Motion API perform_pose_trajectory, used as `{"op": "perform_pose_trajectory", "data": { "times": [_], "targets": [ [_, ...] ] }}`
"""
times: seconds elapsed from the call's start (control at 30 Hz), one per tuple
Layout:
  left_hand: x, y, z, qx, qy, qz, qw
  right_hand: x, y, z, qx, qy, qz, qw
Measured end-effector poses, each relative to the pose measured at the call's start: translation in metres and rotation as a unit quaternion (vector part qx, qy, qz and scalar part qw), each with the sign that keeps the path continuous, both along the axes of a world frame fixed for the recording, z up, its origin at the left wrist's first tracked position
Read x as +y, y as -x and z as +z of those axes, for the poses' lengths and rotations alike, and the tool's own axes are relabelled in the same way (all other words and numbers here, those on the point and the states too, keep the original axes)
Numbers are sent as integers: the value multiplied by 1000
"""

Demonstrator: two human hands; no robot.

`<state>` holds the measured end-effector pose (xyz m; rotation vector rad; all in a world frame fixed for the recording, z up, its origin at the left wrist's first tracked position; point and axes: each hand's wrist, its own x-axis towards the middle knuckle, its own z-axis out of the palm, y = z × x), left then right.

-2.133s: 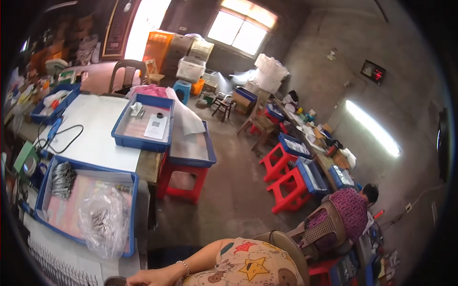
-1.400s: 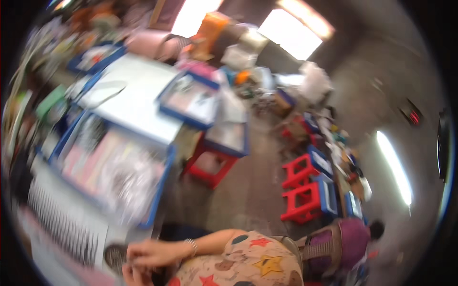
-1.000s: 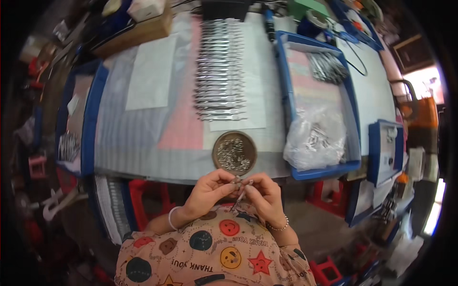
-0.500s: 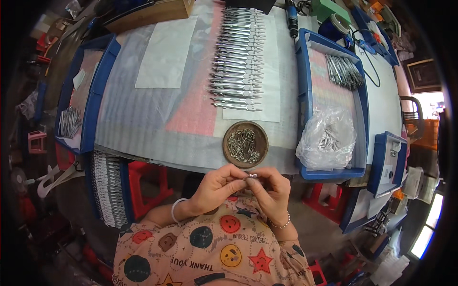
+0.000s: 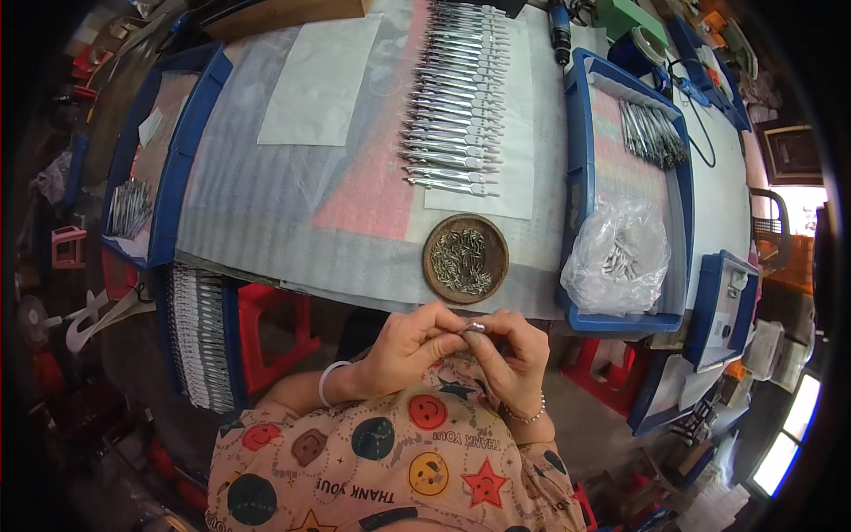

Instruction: Assembling small metal and plastic components for writing instruments at a workbench.

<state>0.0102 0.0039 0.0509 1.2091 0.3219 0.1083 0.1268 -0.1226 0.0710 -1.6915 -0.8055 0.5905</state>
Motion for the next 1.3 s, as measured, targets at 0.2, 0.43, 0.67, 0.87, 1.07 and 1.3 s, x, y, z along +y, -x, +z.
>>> {"op": "perform_pose_trajectory", "data": {
  "times": [0.2,0.43,0.67,0.87,1.07,1.3],
  "targets": [
    [-1,3,-1,-20,-37,15,999,0,5,1,-16,-26,-3,1000],
    [7,3,4,-2,-57,-25,998,-2,4,5,42,24,6,999],
    [5,3,2,8,23,-10,1000,3,8,3,82,7,-31,996],
    [7,2,4,4,-8,-16,1000,1,7,4,57,22,-3,998],
    [9,2,7,24,14,-53,998,0,13,0,118,-13,-33,992],
    [0,6,4,25,99,-20,995,0,16,0,108,-24,-45,993]
  ]
}}
